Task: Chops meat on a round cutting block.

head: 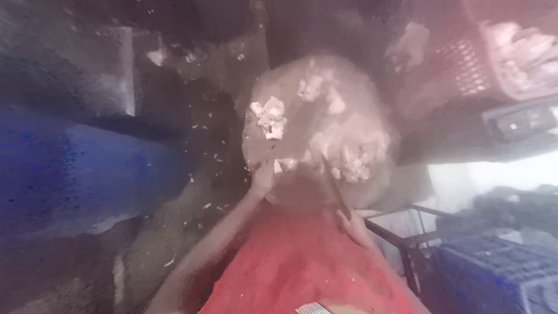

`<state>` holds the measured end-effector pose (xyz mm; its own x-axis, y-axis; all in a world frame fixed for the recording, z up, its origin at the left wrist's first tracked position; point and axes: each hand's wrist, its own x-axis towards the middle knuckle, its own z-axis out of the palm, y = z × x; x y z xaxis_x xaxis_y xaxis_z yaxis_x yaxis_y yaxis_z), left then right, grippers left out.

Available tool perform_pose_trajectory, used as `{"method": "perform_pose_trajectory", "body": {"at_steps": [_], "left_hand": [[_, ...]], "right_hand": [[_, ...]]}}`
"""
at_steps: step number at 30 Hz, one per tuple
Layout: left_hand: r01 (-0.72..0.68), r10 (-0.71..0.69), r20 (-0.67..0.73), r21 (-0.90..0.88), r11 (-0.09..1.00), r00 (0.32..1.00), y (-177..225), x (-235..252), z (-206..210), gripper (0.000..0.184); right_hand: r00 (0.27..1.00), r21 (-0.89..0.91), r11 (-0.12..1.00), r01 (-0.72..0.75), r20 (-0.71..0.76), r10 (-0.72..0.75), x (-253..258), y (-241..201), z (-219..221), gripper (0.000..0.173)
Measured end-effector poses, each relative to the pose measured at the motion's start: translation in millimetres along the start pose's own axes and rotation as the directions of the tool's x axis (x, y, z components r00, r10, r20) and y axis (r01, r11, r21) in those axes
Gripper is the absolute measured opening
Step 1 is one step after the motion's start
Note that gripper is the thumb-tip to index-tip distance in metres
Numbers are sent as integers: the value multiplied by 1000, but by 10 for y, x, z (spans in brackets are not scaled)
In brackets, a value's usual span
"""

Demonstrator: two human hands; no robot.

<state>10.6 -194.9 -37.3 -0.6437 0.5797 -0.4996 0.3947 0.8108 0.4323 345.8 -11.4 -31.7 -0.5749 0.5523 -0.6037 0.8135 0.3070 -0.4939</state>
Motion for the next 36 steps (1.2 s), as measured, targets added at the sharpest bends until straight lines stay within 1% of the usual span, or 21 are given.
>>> {"method": "perform_pose_trajectory", "body": {"at_steps": [3,6,7,9,10,11,12,13,14,15,17,19,21,22,23,25,27,29,30,33,36], "left_hand": [[-32,30,18,86,996,999,169,194,135,45],[-19,18,-49,-22,1000,999,91,340,-199,41],[-18,9,-115,-77,997,993,27,433,-324,45],[-94,49,-283,-151,984,958,-93,707,-529,65],[-133,82,-348,-127,983,934,-102,832,-587,74],[-149,116,-380,-59,987,918,-17,847,-628,73],[-148,147,-345,25,989,927,117,753,-633,65],[-191,207,-237,91,977,949,274,579,-597,52],[-249,262,-69,157,956,963,383,430,-488,48],[-330,327,56,243,912,943,413,360,-284,50],[-422,386,171,350,836,906,382,402,102,48],[-363,340,128,312,878,932,454,442,138,39],[-293,294,6,113,949,956,541,538,40,35],[-315,316,-32,41,948,948,579,561,0,37],[-361,362,-36,41,932,931,653,558,-43,41],[-424,417,78,202,883,905,888,473,-101,48],[-440,407,173,255,861,897,999,446,-41,41],[-411,397,114,157,898,911,921,569,-41,38],[-371,368,57,63,926,928,884,622,-166,36],[-130,140,10,-299,945,990,739,676,-746,36],[11,-18,-15,-378,926,1000,162,1046,-971,49]], "right_hand": [[996,62,995,-76,-34,78,-69,248,20,51],[994,134,986,-95,-42,101,-109,268,55,51],[993,150,983,-102,-38,109,-131,257,69,52],[992,191,976,-99,-56,112,-159,255,122,50],[992,205,975,-86,-70,102,-142,290,152,48],[993,204,977,-67,-80,84,-114,338,174,48],[995,200,979,-39,-84,57,-78,400,199,49],[995,192,981,-21,-88,38,-42,454,225,50],[996,180,983,-16,-80,31,-19,492,243,52],[998,164,986,-8,-64,19,0,524,255,53],[1000,179,984,-13,-13,16,47,521,228,53],[999,197,979,-47,0,48,20,504,226,50],[998,184,981,-61,3,61,-3,480,207,50],[999,158,986,-43,2,43,-5,497,202,50],[999,146,989,-38,6,38,8,509,194,50],[999,195,980,-41,18,38,36,545,226,51],[999,200,979,-44,0,45,46,599,278,53],[998,185,981,-52,-33,59,56,595,275,54],[997,204,977,-56,-48,67,50,546,264,53],[990,274,956,-103,-61,124,-31,415,247,48],[984,301,947,-111,-101,147,-93,371,285,48]]}}
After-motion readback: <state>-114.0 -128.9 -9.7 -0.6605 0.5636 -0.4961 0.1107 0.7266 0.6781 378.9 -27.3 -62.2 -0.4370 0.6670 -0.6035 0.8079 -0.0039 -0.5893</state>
